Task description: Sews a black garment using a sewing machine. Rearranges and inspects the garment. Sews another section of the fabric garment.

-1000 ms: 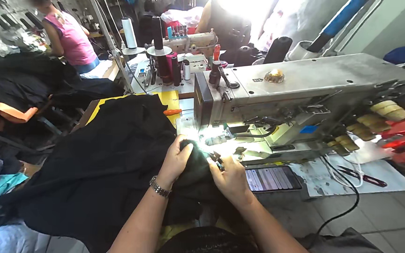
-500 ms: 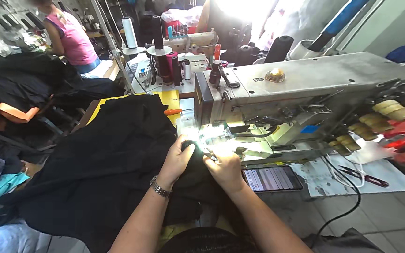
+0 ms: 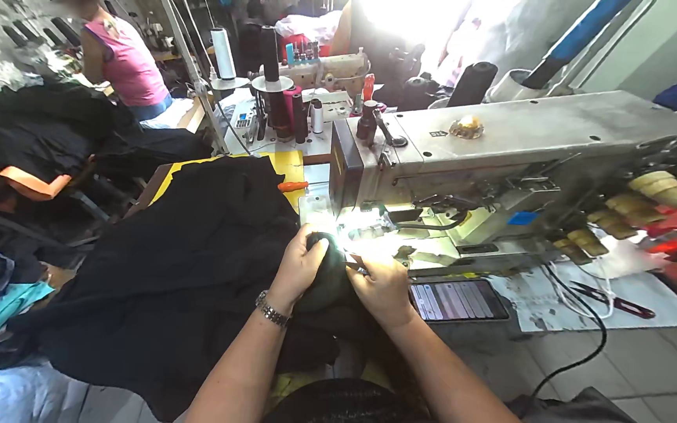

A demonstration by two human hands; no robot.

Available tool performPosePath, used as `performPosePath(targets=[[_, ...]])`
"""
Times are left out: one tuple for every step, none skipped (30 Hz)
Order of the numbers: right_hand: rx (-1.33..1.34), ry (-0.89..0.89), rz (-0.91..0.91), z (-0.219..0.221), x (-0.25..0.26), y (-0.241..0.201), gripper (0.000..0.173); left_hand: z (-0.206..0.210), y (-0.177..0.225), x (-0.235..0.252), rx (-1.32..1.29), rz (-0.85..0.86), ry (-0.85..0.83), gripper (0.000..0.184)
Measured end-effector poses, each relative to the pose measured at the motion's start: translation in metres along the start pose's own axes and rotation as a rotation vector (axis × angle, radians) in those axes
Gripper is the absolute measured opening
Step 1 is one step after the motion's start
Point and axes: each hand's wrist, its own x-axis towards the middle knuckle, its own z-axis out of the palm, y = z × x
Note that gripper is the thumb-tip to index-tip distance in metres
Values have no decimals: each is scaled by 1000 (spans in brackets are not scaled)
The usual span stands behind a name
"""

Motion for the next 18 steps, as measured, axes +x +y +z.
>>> performPosePath(targets=[[10, 2, -10, 3, 1, 1, 13, 0, -1, 0, 6, 8, -2, 16], [34, 27, -12, 5, 3, 2, 14, 1, -2, 0, 10, 17, -6, 17], [66, 84, -15, 6, 4, 2, 15, 0, -2, 0, 11, 23, -5, 18], [100, 141, -21, 5, 5, 1, 19, 0, -2, 1, 10, 24, -3, 18], [130, 171, -23, 2, 5, 1, 23, -1, -1, 2, 7, 20, -1, 18], [146, 186, -23, 0, 4, 0, 25, -1, -1, 1, 2, 12, 0, 18], [140, 183, -17, -3, 0, 0, 23, -1, -1, 1, -5, 5, 1, 18], [116, 164, -7, -4, -3, 0, 21, -1, -1, 0, -10, 1, 0, 18], [90, 134, 8, -5, -6, 0, 19, -1, -1, 1, -12, 1, -1, 17], [69, 98, 23, -6, -8, 0, 17, -1, 0, 1, -13, 2, -1, 17], [50, 71, 35, -7, -10, -1, 15, -1, 1, 2, -15, 0, 0, 16], [35, 53, 38, -6, -11, -3, 14, 0, 1, 1, -15, -4, 1, 16], [27, 42, 34, -6, -10, -4, 13, 1, 2, 1, -15, -8, 2, 15], [17, 33, 25, -5, -8, -5, 12, 1, 2, 1, -12, -5, 3, 14], [3, 25, 15, -3, -5, -6, 12, 1, 1, 1, -6, 2, 7, 15], [-9, 6, 9, -2, -2, -7, 12, 1, 0, 1, 1, 7, 16, 14], [-18, -10, 5, 0, 0, -7, 13, 1, -1, 1, 9, 14, 26, 14], [-25, -25, 2, 2, 2, -7, 15, 0, -2, 2, 22, 18, 36, 14]])
